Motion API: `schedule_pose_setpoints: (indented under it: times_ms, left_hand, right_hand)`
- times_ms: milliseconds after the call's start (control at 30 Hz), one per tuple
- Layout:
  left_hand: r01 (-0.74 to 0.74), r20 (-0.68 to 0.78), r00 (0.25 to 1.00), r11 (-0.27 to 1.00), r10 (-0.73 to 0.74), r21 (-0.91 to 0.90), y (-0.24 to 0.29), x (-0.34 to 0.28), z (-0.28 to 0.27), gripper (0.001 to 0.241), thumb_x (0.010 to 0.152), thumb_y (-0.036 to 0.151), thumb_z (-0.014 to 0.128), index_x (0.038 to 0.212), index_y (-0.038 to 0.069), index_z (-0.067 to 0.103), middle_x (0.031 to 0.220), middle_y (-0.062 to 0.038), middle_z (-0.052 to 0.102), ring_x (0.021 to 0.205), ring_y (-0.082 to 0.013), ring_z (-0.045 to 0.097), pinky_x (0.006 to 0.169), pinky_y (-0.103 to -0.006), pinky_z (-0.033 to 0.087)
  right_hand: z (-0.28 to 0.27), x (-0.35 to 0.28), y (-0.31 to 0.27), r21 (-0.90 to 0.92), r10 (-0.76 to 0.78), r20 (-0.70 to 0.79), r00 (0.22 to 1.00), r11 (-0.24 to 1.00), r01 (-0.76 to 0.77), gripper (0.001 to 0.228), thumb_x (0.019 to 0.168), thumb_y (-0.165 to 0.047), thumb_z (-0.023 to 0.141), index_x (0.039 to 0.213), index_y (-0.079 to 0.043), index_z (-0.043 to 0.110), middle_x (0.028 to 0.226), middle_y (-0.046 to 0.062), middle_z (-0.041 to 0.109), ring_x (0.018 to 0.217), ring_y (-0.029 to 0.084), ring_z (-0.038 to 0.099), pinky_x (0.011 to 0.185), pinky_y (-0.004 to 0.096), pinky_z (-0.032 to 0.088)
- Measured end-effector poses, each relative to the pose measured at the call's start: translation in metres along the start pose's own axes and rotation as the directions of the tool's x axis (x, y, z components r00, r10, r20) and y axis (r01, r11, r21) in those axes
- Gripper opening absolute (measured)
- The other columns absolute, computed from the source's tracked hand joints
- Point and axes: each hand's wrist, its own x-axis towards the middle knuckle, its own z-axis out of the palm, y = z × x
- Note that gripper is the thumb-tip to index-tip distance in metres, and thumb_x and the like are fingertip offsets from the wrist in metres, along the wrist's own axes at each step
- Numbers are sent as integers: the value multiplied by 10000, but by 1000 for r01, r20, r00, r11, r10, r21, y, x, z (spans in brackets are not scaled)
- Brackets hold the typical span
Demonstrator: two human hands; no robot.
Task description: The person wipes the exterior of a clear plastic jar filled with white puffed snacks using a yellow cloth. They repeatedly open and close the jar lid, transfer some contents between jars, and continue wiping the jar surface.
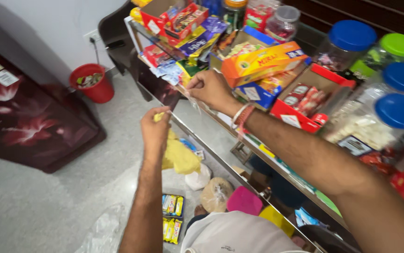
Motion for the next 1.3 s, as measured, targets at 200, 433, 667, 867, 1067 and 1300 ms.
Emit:
schedule_pose_setpoints:
  times_ms: [200, 433, 667, 867, 1067, 1300]
  left_hand:
    - [8, -274, 962, 995, 19, 98, -11, 14, -96, 146, 916, 100, 686, 1021, 19, 747, 768, -13, 678, 610, -83, 583, 554, -251, 475]
    - [-63, -414, 893, 961, 175, 269, -12, 10, -148, 154, 928, 115, 695, 1025, 11, 754, 775, -2, 683, 653, -57, 587, 607, -242, 493]
    - [-26, -416, 903, 981, 105, 191, -17, 14, -154, 156, 941, 147, 691, 1022, 29, 752, 750, 9, 661, 612, -61, 566, 563, -241, 472]
    - [0, -414, 907, 986, 71, 169, -22, 15, -145, 161, 948, 173, 705, 997, 32, 767, 754, 14, 671, 613, -53, 562, 548, -235, 456]
    - [45, -403, 915, 980, 38, 194, -23, 17, -152, 173, 947, 187, 702, 1005, 43, 778, 739, 2, 670, 592, -63, 565, 537, -242, 463]
    - [37, -392, 919, 983, 36, 178, -25, 22, -154, 184, 934, 177, 696, 1004, 26, 775, 776, 0, 703, 635, -70, 599, 584, -245, 496]
  right_hand:
    - [80, 86, 29, 100, 25, 109, 994, 994, -37, 156, 843, -29, 715, 972, 18, 790, 814, 105, 771, 711, 174, 721, 649, 289, 566]
    - [153, 156, 21, 522, -126, 341, 932, 850, -76, 250, 818, 8, 667, 1053, -37, 738, 994, 46, 769, 894, 97, 735, 745, 241, 596]
    - [164, 162, -37, -71, -342, 18, 940, 937, 342, 72, 779, -115, 740, 741, -54, 749, 713, 119, 749, 691, 214, 748, 665, 332, 577]
    - [164, 155, -48, -168, -133, 233, 963, 970, 175, 132, 787, -141, 680, 744, -97, 796, 660, 137, 735, 643, 249, 752, 678, 345, 586]
    - [180, 160, -33, -74, -79, 291, 953, 992, 105, 176, 778, -96, 668, 834, -121, 833, 746, 109, 776, 707, 202, 772, 692, 338, 603]
    - [196, 168, -44, -130, -266, 110, 958, 951, 280, 40, 755, -72, 722, 782, -58, 748, 751, 128, 752, 726, 270, 754, 700, 392, 593]
